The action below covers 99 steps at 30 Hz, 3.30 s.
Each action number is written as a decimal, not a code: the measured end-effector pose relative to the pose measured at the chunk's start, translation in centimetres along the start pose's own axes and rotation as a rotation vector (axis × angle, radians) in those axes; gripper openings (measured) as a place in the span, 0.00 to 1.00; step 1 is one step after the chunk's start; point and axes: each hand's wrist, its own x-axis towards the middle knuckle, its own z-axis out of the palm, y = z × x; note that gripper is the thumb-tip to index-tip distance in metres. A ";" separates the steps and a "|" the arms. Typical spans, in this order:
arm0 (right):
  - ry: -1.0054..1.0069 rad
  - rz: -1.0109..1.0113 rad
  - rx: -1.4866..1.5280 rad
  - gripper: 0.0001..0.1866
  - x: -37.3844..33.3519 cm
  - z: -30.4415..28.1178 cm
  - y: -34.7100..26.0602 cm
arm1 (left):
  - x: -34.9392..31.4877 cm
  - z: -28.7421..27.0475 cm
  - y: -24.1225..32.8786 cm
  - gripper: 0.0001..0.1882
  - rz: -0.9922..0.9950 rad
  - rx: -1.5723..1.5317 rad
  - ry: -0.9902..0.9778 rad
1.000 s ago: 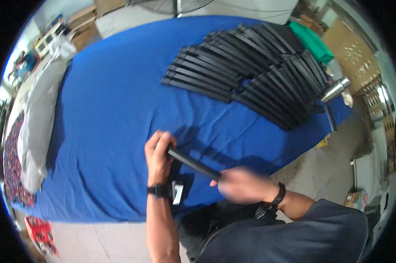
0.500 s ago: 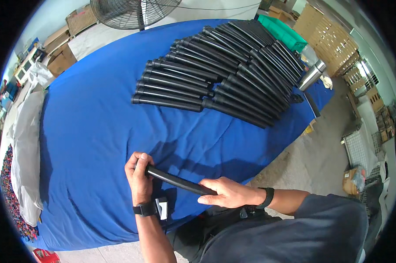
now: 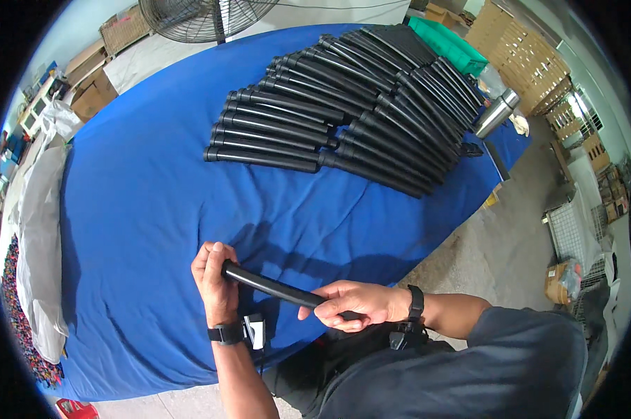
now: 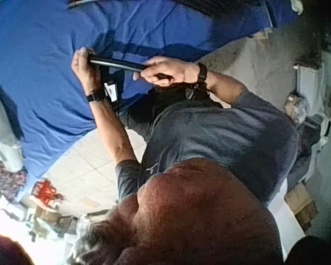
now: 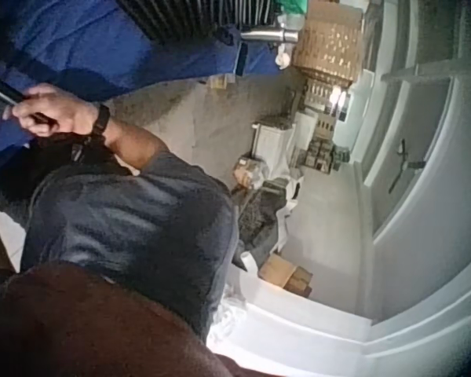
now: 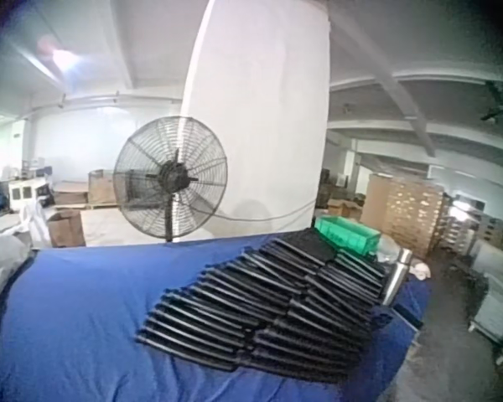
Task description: The person assembles black telescopic poles by inserting smaller inner sections into larger outer sections. They handle the poles one at a time, aligning the ends and pushing them together to form longer units. The assembled poles are placed in a growing stack on a blue-covered table.
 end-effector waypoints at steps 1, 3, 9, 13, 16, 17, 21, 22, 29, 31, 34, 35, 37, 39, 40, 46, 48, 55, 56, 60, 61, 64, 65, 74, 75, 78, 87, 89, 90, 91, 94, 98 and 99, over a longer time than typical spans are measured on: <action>-0.001 -0.001 0.003 0.17 0.0 -0.1 0.1 | 0.0 0.1 0.1 0.15 -0.014 -0.006 -0.002; -0.003 -0.003 0.009 0.17 0.0 -0.2 0.2 | -0.1 0.5 0.4 0.15 -0.041 -0.017 -0.007; 0.295 -0.251 -0.848 0.16 -1.0 1.3 -0.5 | -0.5 1.9 1.4 0.16 -0.095 0.060 0.064; 0.250 -0.232 -0.513 0.16 -1.1 2.1 -0.5 | -0.2 0.8 0.3 0.15 -0.011 0.007 0.028; -0.026 0.000 0.099 0.19 -0.8 0.6 -0.7 | 0.0 0.7 0.0 0.15 0.059 -0.050 0.030; -0.091 0.019 0.153 0.19 -0.4 0.1 -0.4 | 0.0 0.8 0.2 0.14 0.027 -0.031 0.028; 0.209 -0.183 -0.554 0.18 -0.3 0.3 0.5 | -0.2 0.7 0.7 0.14 -0.092 0.050 0.016; 0.227 -0.171 -0.567 0.18 -0.6 1.3 0.2 | -0.2 0.5 0.6 0.14 -0.069 0.010 0.004; 0.130 -0.113 -0.319 0.18 -0.6 0.1 0.7 | -0.2 0.8 0.6 0.14 -0.079 0.052 -0.002; 0.284 -0.223 -0.804 0.16 -0.7 1.2 0.2 | -0.2 0.6 0.5 0.15 -0.075 0.060 0.006; 0.167 -0.140 -0.387 0.17 -0.8 1.5 0.1 | -0.3 0.2 0.5 0.15 -0.051 0.030 -0.019; 0.068 -0.050 -0.030 0.17 -1.0 1.3 -0.3 | -0.2 0.3 0.5 0.15 -0.057 0.013 -0.030; -0.156 0.067 0.284 0.17 -0.8 0.0 0.2 | -0.1 0.4 0.5 0.15 -0.050 0.003 -0.021; 0.054 -0.042 -0.150 0.17 -0.6 0.0 0.6 | -0.1 0.8 0.4 0.15 -0.022 0.016 0.017; 0.162 -0.099 -0.363 0.16 -0.6 0.4 0.6 | -0.1 0.7 0.4 0.15 -0.035 0.028 0.019; 0.039 -0.075 0.045 0.18 -1.2 0.9 0.1 | -0.2 0.5 0.6 0.16 -0.064 0.028 0.008; -0.055 0.002 0.204 0.20 -0.7 -1.0 1.1 | -0.2 0.6 0.5 0.16 -0.076 0.051 0.008; 0.237 -0.170 -0.574 0.18 -1.2 1.7 0.2 | -0.3 0.4 0.8 0.17 -0.056 0.056 0.001; 0.128 -0.088 -0.146 0.20 -1.1 1.2 0.3 | -0.3 0.5 0.8 0.17 -0.052 0.022 -0.007; -0.089 0.020 0.168 0.19 -0.7 -1.3 1.6 | -0.1 0.9 0.7 0.17 -0.057 0.035 -0.005; 0.015 -0.025 -0.022 0.18 -0.8 -0.7 1.4 | -0.1 0.9 0.6 0.17 -0.048 0.033 -0.003; 0.304 -0.293 -0.870 0.15 -0.8 0.9 1.2 | -0.1 0.6 0.5 0.16 -0.039 0.014 0.004; 0.321 -0.342 -0.961 0.14 -0.9 1.0 1.0 | -0.2 0.4 0.5 0.16 -0.049 -0.002 0.007; 0.400 -0.717 -1.197 0.18 0.0 -0.1 1.7 | -0.2 0.7 0.6 0.16 -0.041 0.046 0.021; 0.341 -0.540 -0.968 0.19 -0.3 0.1 1.6 | -0.2 0.7 0.7 0.17 -0.044 0.073 0.029; 0.073 -0.093 -0.125 0.23 -1.2 0.7 0.5 | -0.1 0.2 0.5 0.17 -0.074 -0.011 0.013; 0.365 -0.636 -1.259 0.12 -0.4 0.5 1.2 | -0.1 0.4 0.4 0.16 -0.026 0.012 0.026; 0.169 -0.110 -0.214 0.12 -1.3 1.3 0.2 | 0.0 0.4 0.4 0.16 -0.018 -0.006 0.014; 0.081 -0.066 0.075 0.14 -0.9 0.2 0.8 | 0.0 0.5 0.2 0.16 -0.017 -0.015 0.009; -0.016 -0.006 0.268 0.14 -0.6 -0.5 0.8 | 0.1 0.8 0.3 0.16 -0.017 -0.021 0.004; 0.062 -0.083 -0.042 0.15 -0.9 -0.4 1.0 | 0.0 1.2 0.7 0.16 -0.025 0.009 0.013; 0.287 -0.344 -0.734 0.16 -0.6 1.5 1.0 | 0.1 0.6 0.2 0.16 -0.018 -0.013 0.047; 0.262 -0.279 -0.644 0.16 -0.7 1.9 0.6 | 0.1 0.2 0.0 0.16 -0.003 -0.032 0.047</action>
